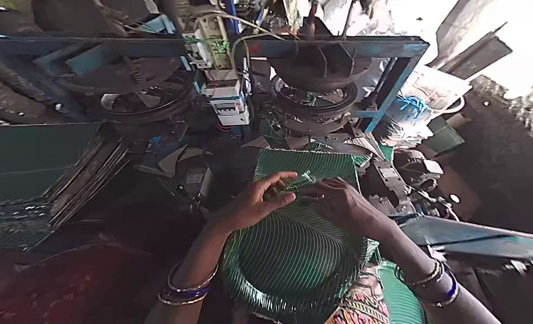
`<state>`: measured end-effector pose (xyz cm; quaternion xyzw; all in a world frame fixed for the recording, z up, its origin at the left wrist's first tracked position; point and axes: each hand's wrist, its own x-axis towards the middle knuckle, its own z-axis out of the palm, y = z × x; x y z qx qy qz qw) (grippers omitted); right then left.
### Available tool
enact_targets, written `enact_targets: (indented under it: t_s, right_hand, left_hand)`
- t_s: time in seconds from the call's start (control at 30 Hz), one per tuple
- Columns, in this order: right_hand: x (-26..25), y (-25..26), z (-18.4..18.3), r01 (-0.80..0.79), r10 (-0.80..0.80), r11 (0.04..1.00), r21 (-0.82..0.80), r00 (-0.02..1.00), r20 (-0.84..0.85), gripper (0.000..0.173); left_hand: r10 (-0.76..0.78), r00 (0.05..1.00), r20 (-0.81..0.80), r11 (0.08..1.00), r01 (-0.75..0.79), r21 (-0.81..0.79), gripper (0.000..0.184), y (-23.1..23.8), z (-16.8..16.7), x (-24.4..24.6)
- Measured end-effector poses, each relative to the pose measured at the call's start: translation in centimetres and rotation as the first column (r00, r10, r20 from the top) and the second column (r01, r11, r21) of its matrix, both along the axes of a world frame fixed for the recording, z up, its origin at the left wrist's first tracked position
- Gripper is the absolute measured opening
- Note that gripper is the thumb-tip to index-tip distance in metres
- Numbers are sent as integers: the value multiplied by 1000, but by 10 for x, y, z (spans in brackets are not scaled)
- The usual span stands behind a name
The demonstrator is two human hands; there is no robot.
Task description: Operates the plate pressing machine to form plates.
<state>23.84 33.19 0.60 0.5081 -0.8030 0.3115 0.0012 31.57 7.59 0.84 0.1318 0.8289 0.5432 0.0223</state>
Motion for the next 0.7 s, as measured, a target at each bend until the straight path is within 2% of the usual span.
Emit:
enact_targets:
  t_s: [0.07,0.13,0.2,0.27,0.3,0.33,0.37,0.4,0.43,0.47,0.5,0.57,0.63,0.7]
  right_hand:
    - [7,12,-7,5,-4,1000,-7,999,36,25]
    - [7,26,-11,57,-58,998,-33,998,-12,21]
    - [0,46,-9,128,-126,989,-70,991,40,18]
    - [-9,67,-4,218,-200,970,-108,967,156,18]
    - [-12,74,0,264,-235,956,-126,950,205,20]
    - [-16,78,1,315,-276,935,-164,935,225,21]
    - [-20,80,-1,374,-323,902,-216,916,236,22]
    - [-22,80,-3,436,-367,856,-278,891,268,25]
    - [-23,80,-4,509,-410,792,-337,853,324,28]
    - [-25,78,-7,575,-442,720,-388,812,381,26]
    - [-26,76,-8,626,-447,649,-431,773,450,26]
    - [-26,72,-12,696,-434,534,-480,713,550,27]
    - [-27,76,-18,740,-453,460,-490,670,588,28]
    - [-28,94,-20,815,-499,348,-463,579,644,25]
  left_hand:
    - [-44,999,-23,997,45,60,35,4,-7,5]
    - [95,995,-37,988,-90,125,19,-9,-17,13]
    - [282,957,-68,959,-282,-3,16,-39,-28,26]
    - [404,907,-116,899,-417,-136,23,-65,-38,42]
    - [427,897,-117,893,-438,-103,26,-72,-38,50]
    - [409,907,-98,911,-413,-18,33,-75,-35,58]
    - [350,935,-62,935,-344,89,48,-75,-31,65]
    - [285,958,-23,943,-276,188,70,-70,-28,69]
    - [254,967,5,935,-247,254,88,-59,-27,72]
    - [268,963,14,924,-261,278,95,-44,-27,75]
    - [313,950,22,908,-306,287,93,-26,-28,77]
    - [442,896,29,872,-438,219,61,5,-38,78]
    - [427,904,-8,904,-426,20,25,0,-56,78]
    - [358,933,35,912,-341,-227,18,-34,-62,91]
